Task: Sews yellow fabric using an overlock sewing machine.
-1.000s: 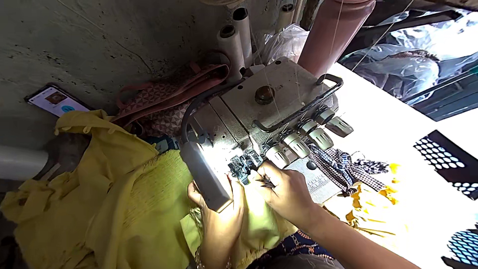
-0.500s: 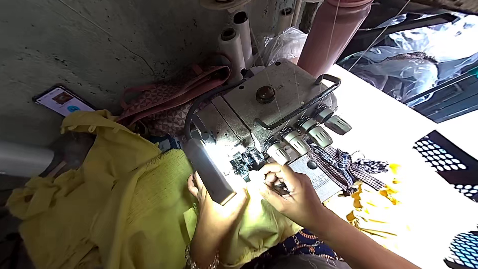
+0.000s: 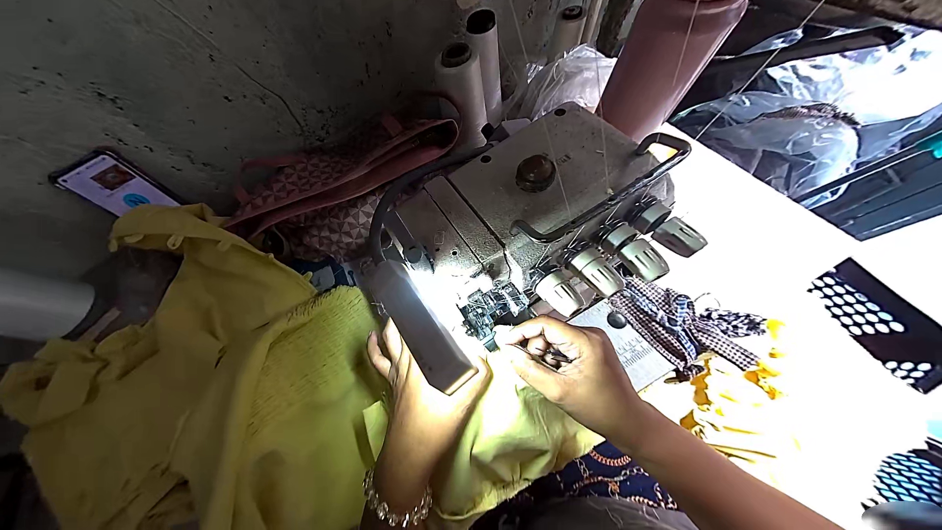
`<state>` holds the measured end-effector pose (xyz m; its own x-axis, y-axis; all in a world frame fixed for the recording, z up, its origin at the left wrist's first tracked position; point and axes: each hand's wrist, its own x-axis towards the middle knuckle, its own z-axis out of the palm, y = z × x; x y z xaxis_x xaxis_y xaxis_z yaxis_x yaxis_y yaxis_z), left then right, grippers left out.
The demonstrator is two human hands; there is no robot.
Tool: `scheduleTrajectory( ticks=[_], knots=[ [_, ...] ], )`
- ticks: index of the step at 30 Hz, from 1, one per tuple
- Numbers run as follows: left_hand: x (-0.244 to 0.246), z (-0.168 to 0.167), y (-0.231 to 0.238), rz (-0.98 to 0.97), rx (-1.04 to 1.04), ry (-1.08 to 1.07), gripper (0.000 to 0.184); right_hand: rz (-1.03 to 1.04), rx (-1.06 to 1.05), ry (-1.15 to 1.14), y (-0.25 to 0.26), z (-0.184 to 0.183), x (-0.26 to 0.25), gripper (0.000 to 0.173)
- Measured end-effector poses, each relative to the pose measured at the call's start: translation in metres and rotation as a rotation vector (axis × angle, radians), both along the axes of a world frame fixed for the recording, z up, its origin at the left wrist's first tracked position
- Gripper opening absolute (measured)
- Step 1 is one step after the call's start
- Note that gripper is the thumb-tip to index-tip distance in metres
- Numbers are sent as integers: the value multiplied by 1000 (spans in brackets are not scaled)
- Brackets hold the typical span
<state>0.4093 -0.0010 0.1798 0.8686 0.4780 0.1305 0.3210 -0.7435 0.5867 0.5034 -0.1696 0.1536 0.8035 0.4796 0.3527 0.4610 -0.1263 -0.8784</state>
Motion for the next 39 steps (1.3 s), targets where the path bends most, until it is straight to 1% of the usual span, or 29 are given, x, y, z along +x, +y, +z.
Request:
scheduleTrajectory(
  ticks=[6, 9, 21, 26, 29, 30, 31, 32, 33, 35, 39],
  knots=[
    [4, 0, -1, 45, -1, -2, 73, -22, -6, 10, 2, 1, 0, 15],
    [4, -1, -2, 71, 19, -12, 70, -23, 2, 17, 3, 1, 1, 15],
    [6, 1, 0, 86, 9, -19, 67, -29, 7, 16, 6, -1, 3, 17],
    [7, -2, 2, 88, -7, -25, 73, -47, -11, -3, 7, 1, 3, 16],
    [7, 5, 6, 84, -97, 16, 93, -48, -10, -10, 7, 0, 3, 16],
    [8, 10, 10, 66, -110, 29, 91, -48, -8, -11, 8, 1, 3, 15],
    [10, 14, 16, 53, -88, 35, 82, -45, -6, -12, 8, 1, 4, 15],
    [13, 15, 23, 55, -31, 31, 70, -45, -8, -15, 9, 1, 4, 15],
    [17, 15, 30, 60, 35, 23, 63, -45, -11, -16, 9, 1, 4, 15],
    [25, 13, 39, 71, 160, 11, 54, -48, -17, -16, 8, 0, 4, 14],
    [25, 16, 25, 64, 306, 6, 47, -51, -45, -15, 8, 1, 5, 15]
  ],
)
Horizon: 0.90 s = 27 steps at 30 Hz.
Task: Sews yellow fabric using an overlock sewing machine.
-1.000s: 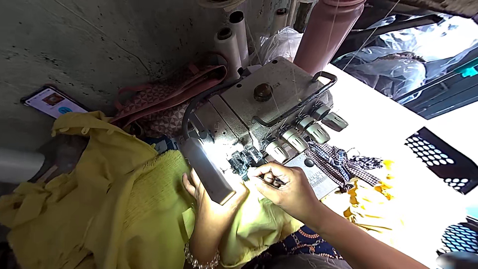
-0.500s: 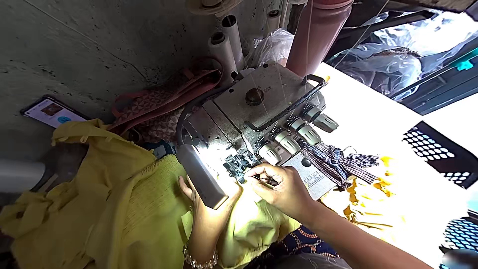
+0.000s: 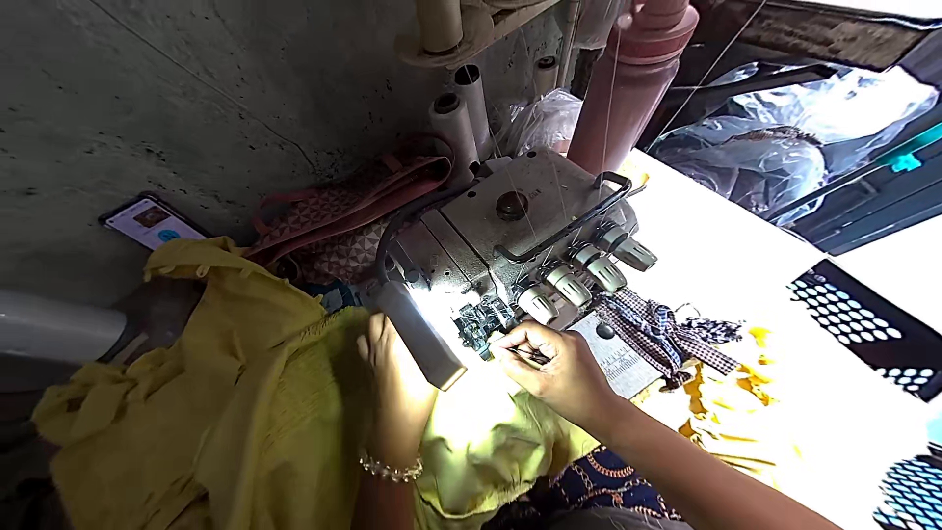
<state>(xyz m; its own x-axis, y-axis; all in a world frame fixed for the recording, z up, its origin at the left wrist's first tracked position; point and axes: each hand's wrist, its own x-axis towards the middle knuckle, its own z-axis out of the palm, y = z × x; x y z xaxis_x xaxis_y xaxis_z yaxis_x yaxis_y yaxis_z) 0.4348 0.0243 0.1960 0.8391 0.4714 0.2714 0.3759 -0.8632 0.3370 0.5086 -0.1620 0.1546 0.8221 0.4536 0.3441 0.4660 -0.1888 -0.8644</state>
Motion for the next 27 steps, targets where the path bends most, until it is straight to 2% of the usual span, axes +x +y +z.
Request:
scheduleTrajectory(
  ticks=[3, 6, 8, 11, 12, 13, 15, 17, 24, 27],
  knots=[
    [-5, 2, -15, 66, 120, 1, 42, 9, -8, 4, 0, -1, 0, 16],
    [-7, 2, -26, 152, 146, -131, 35, 13, -14, 7, -1, -1, 1, 17],
    [-10, -1, -31, 146, -46, -293, 32, 17, -10, 4, -1, -1, 0, 17],
    [-14, 6, -34, 26, -674, -515, 27, 20, 5, 9, -1, 0, -1, 16],
    [-15, 8, -34, 6, -734, -522, 28, 19, 7, 9, -1, 0, -1, 15],
    [-15, 7, -34, 17, -663, -476, 28, 20, 7, 9, -2, 0, -1, 15],
    [-14, -3, -34, 41, -362, -341, 30, 28, 6, 2, -2, 0, -1, 16],
    [-12, -5, -32, 5, -232, -243, 29, 39, -7, -17, -4, 0, -1, 17],
    [-9, 32, 2, -290, -323, -35, 19, 16, -182, -357, -24, 11, 0, 22],
    [-1, 35, 14, -376, -306, -19, 17, 12, -172, -388, -30, 14, -1, 22]
  ],
)
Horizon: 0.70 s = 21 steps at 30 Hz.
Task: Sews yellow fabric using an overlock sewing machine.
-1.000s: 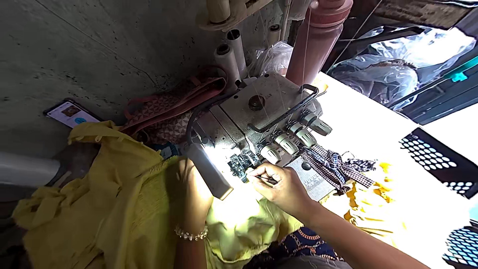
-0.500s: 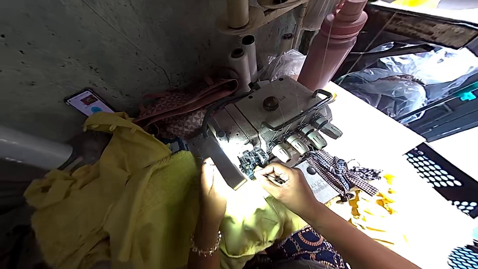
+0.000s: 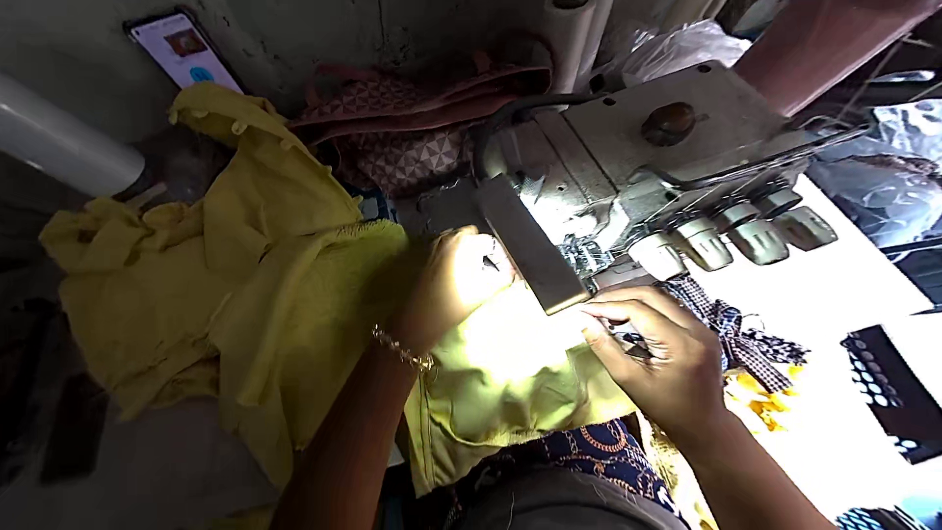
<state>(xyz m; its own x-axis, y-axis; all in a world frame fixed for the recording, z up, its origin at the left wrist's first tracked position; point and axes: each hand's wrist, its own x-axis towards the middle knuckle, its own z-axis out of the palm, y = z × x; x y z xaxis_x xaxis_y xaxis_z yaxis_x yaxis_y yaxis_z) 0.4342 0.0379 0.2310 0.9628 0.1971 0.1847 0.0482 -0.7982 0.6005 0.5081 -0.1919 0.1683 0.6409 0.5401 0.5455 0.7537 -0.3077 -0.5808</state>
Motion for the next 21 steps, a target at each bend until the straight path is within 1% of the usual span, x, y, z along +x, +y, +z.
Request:
scheduleTrajectory(
  ticks=[1, 5, 6, 8, 10, 12, 14, 16, 18, 19, 21],
  knots=[
    [2, -1, 3, 12, 27, 8, 18, 14, 12, 9, -2, 1, 0, 22],
    [5, -10, 16, 189, 292, -35, 18, 94, 48, 45, -8, 4, 0, 22],
    [4, -13, 16, 200, 305, -50, 22, 111, 58, 54, -8, 5, -1, 22],
    [3, -15, 14, 138, 228, -47, 30, 154, 83, 58, -5, 8, -3, 22],
    [4, -17, 12, 74, 185, -45, 24, 196, 93, 32, 4, 12, -6, 22],
    [8, -17, 7, 55, 225, -61, 20, 209, 65, -1, 12, 14, -10, 20],
    [8, -12, -2, 40, 310, -55, 16, 211, 41, -12, 17, 13, -12, 18],
    [8, -13, -10, 92, 435, -79, 13, 212, 36, -6, 19, 11, -12, 18],
    [8, -13, -17, 175, 552, -88, 22, 217, 42, 27, 19, 9, -11, 19],
    [7, -12, -20, 211, 614, -80, 24, 220, 46, 42, 18, 9, -10, 19],
    [-2, -7, -26, 244, 649, -47, 26, 217, 47, 57, 17, 9, -9, 21]
  ],
)
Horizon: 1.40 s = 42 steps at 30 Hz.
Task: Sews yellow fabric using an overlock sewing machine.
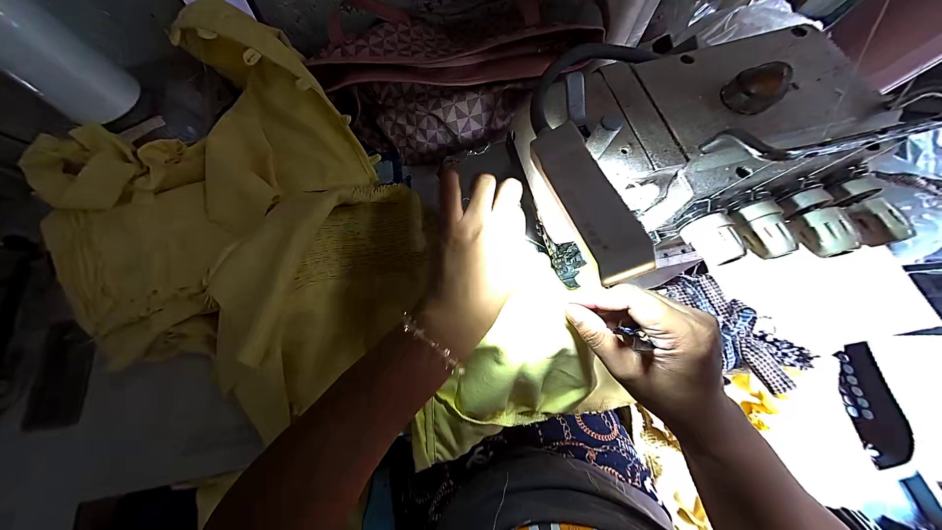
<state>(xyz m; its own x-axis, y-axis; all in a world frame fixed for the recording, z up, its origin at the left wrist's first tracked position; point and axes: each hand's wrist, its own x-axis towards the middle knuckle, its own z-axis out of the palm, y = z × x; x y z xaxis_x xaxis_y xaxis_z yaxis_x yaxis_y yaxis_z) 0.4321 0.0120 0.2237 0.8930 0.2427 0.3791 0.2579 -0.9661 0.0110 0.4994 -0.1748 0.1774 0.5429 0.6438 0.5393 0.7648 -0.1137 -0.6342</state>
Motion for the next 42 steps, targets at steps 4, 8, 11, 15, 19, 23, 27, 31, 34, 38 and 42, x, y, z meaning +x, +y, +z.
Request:
scheduleTrajectory(
  ticks=[4, 8, 11, 15, 19, 23, 27, 31, 34, 38, 42],
  knots=[
    [-30, -2, -38, 46, -41, -56, 19, -56, -45, -84, 8, -1, -2, 22],
    [-33, -34, -51, 17, -133, -254, 24, -90, -67, -175, 20, -3, 1, 21],
    [-34, -42, -53, -9, -169, -301, 34, -44, -82, -257, 19, -3, 9, 20],
    [-43, -40, -52, -36, -187, -202, 41, 94, -133, -425, 5, -1, 24, 17],
    [-42, -40, -57, -9, -117, -132, 43, 112, -142, -440, -3, -4, 40, 16],
    [-40, -37, -67, 61, -34, -91, 45, 104, -111, -432, -2, -4, 38, 18],
    [-35, -31, -74, 98, 39, -57, 45, 96, -76, -424, -1, -8, 36, 18],
    [-29, -28, -78, 127, 66, -45, 50, 99, -59, -452, -6, -6, 41, 17],
    [-26, -27, -77, 125, 68, -30, 50, 133, -48, -375, -6, -5, 43, 18],
    [-47, -37, -69, 39, -160, -109, 54, 74, -19, -106, -17, -11, 37, 24],
    [-124, -67, -76, 244, -514, -152, 106, -11, 1, 296, -40, -30, 33, 37]
  ],
)
